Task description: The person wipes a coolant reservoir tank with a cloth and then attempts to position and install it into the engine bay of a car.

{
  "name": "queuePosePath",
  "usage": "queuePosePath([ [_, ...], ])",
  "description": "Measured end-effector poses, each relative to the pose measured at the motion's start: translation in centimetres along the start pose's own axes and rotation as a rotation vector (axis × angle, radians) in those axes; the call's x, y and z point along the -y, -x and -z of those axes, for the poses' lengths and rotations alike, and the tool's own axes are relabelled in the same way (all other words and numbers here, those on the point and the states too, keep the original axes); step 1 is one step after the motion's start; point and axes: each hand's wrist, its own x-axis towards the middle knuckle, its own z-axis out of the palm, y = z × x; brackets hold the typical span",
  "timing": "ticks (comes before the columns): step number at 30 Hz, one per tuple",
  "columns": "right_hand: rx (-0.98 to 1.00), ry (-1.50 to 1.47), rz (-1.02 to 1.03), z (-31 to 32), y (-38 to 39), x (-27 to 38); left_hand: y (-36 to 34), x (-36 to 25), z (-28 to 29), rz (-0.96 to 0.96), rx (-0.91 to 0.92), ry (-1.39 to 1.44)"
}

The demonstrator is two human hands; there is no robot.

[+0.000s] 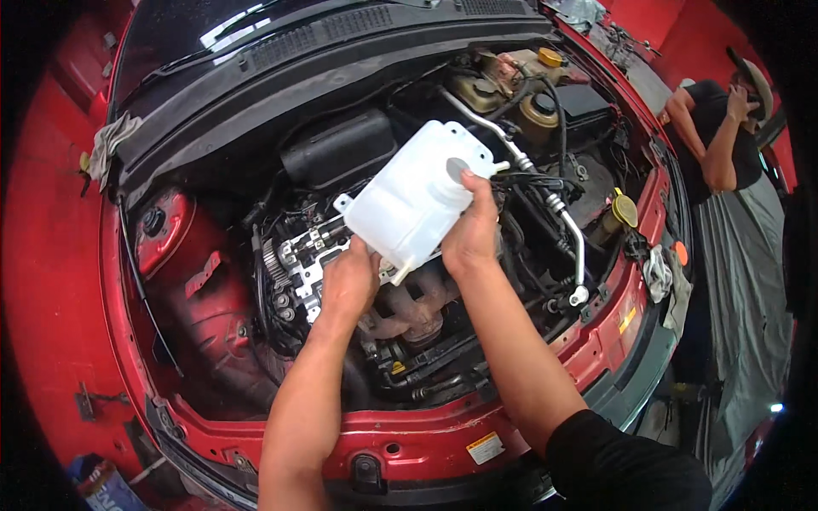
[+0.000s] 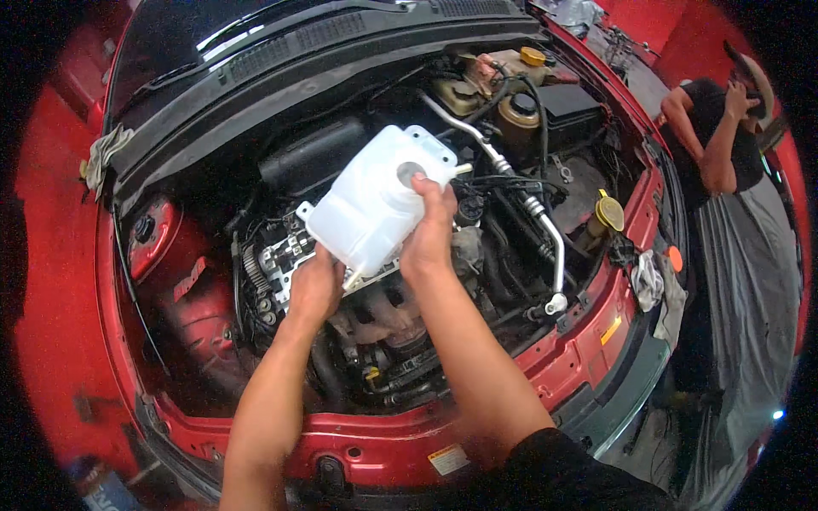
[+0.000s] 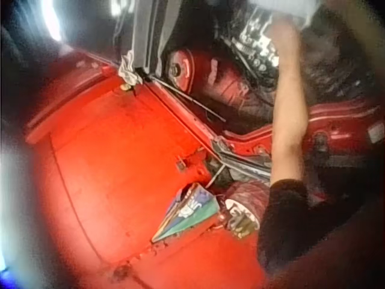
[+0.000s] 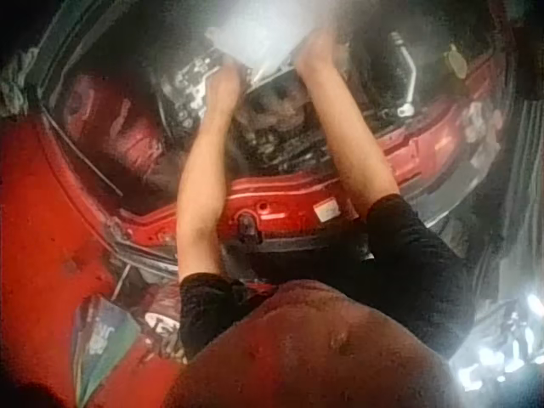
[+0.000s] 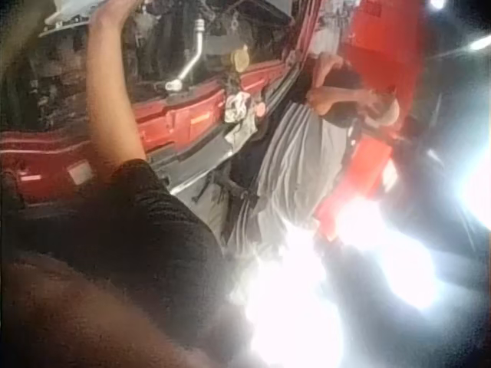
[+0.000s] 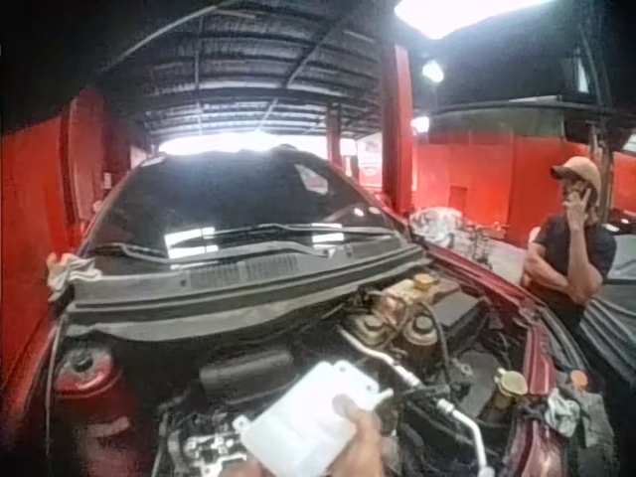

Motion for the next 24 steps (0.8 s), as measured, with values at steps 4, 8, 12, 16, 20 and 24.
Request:
queuePosePath([
  [4,-0.007,0.013,-0.02,0.2,0.0,0.3,-0.1,-0.1,-0.3,-0.011,0.011,-0.015],
  [8,-0.063,0.067,-0.033,-0.5,0.6,0.8,0.1,-0.1,-0.2,-0.051,0.016,-0.03],
  [12,-0.09,0.128,0.007,-0.7,0.5,0.4,0.2,-0.2,-0.1,-0.042,0.018,-0.039],
  [16,-0.105,0.102,0.012,-1.0,0.6,0.6,-0.1,0.6,-0.8,-0.047,0.043,-0.025],
  [20,-0.093,0.099,0.056,-1.6,1.0,0.8,-0.1,0.2,-0.6,0.032,0.08,-0.018],
  [24,-0.102,0.152,0.065,-2.5,2.1,-0.1,-0.3,2.6,-1.7,0.009,0.007,-0.032],
])
